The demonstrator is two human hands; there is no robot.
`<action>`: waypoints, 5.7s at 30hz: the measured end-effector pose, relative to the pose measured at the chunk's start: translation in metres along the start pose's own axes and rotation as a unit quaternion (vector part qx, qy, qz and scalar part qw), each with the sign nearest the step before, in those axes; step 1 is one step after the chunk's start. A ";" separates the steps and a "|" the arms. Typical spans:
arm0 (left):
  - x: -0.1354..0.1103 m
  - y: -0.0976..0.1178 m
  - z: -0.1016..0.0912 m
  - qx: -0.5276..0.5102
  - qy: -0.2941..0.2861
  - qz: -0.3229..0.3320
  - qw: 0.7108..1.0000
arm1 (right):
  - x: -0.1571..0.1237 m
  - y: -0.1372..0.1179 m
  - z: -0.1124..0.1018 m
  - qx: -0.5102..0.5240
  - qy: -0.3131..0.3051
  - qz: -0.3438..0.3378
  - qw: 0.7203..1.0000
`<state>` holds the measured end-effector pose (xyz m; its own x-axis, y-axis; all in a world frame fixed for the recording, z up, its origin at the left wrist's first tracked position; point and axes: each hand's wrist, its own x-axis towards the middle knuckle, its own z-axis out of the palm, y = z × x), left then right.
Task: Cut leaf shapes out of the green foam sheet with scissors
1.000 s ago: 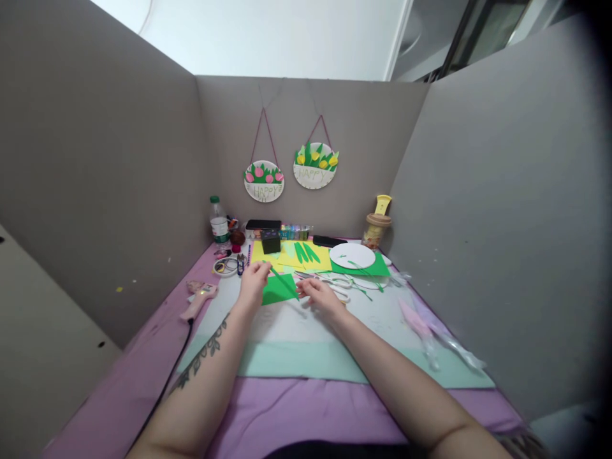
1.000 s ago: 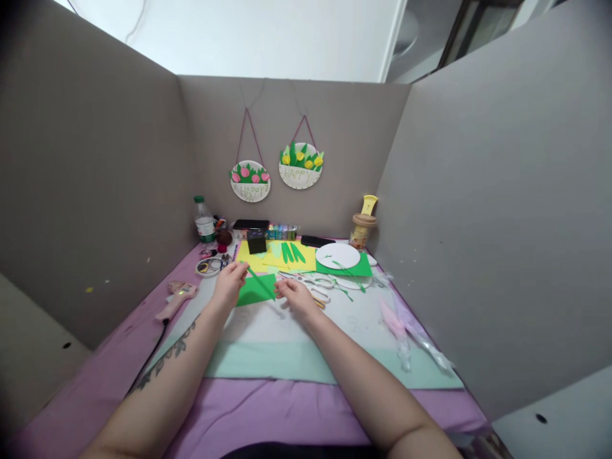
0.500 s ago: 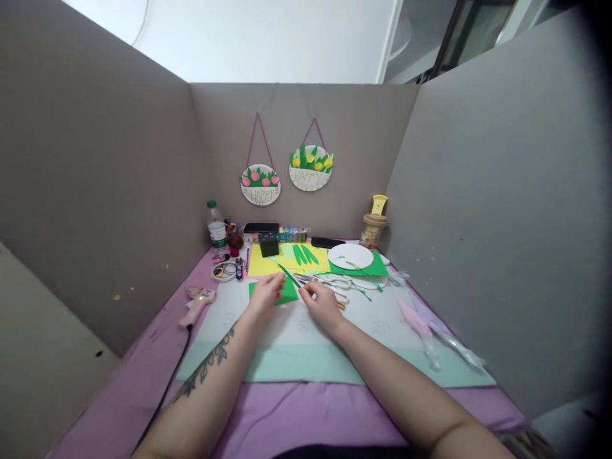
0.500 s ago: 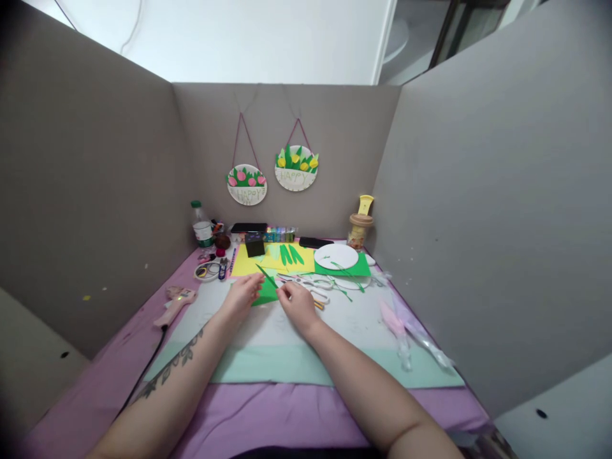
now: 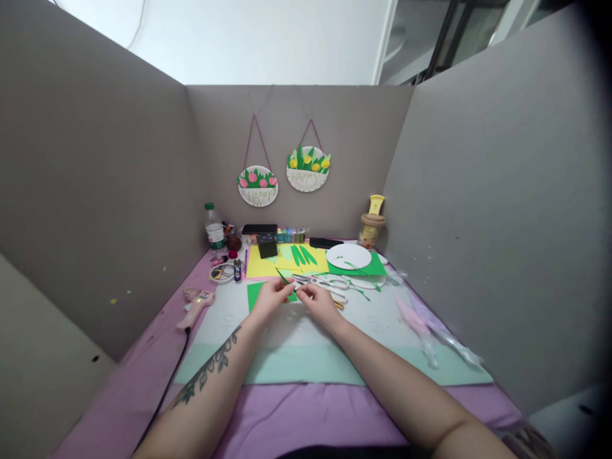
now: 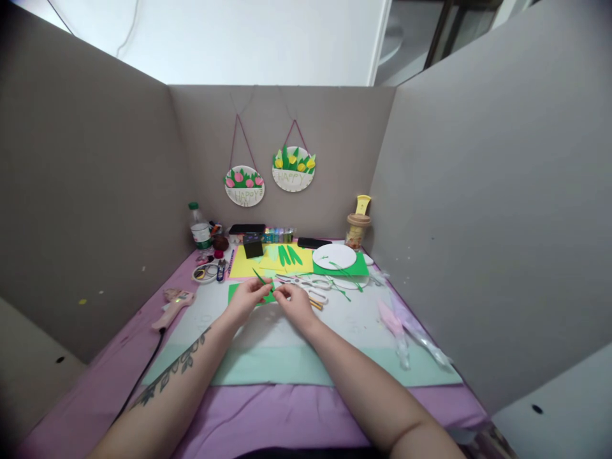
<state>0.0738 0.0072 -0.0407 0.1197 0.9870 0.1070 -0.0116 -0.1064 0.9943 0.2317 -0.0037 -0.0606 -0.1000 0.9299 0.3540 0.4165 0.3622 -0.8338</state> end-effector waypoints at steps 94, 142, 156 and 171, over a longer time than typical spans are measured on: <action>0.016 -0.008 -0.012 -0.056 0.115 -0.083 0.988 | 0.007 0.005 0.008 0.177 -0.025 0.073 0.981; 0.010 -0.015 -0.003 -0.039 0.088 -0.079 0.992 | 0.009 0.009 0.012 0.165 -0.021 0.071 0.983; 0.018 -0.007 -0.021 -0.084 0.156 -0.072 0.982 | 0.008 0.011 0.004 0.182 0.034 0.071 0.980; 0.027 -0.002 -0.039 -0.239 0.149 -0.103 0.954 | 0.006 0.004 0.007 0.157 -0.022 0.049 0.986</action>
<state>0.0382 0.0389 -0.0394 -0.1177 0.9790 -0.1665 -0.4778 0.0911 0.8737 0.2266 0.0039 -0.0651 -0.1158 0.9610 0.2511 0.1276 0.2651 -0.9558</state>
